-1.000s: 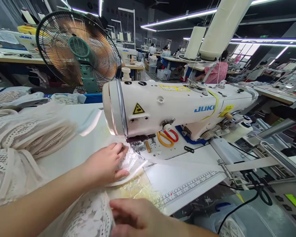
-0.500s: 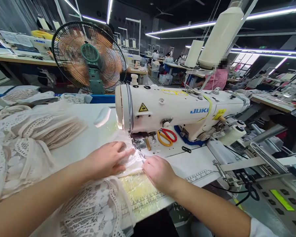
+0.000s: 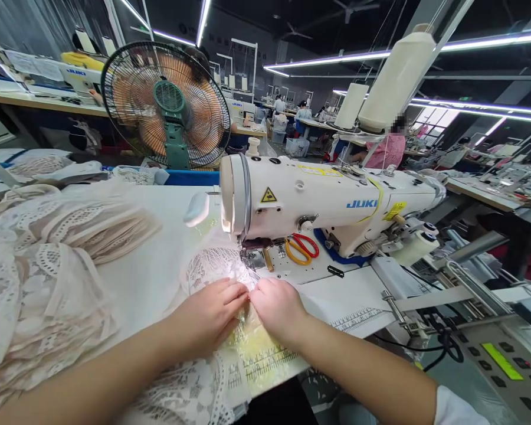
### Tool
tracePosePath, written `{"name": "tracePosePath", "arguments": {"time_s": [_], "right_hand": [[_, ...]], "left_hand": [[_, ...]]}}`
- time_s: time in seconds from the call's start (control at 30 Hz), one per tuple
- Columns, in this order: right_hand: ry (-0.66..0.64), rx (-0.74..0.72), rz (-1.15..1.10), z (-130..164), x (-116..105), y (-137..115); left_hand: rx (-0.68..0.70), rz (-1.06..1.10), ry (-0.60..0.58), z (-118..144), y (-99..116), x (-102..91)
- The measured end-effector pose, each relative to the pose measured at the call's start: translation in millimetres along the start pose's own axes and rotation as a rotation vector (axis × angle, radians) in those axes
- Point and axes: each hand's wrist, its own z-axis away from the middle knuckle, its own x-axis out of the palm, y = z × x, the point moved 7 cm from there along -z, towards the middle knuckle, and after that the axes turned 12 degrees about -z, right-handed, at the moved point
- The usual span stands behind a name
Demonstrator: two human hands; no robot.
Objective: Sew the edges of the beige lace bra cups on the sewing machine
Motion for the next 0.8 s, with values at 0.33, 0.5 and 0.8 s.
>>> {"name": "tracePosePath", "arguments": {"time_s": [0.33,0.5,0.8], "right_hand": [[-0.2,0.15,0.011,-6,5,4],[-0.363,0.245,-0.036,-13,6,4],[-0.414,0.293,-0.046,-18,8,3]], "left_hand": [[0.077,-0.026,0.137,-5,-20,-2.2],[0.089,-0.021,0.146,-11,-31,-2.2],[0.048,-0.069,0.132,-18,-50,2.2]]}}
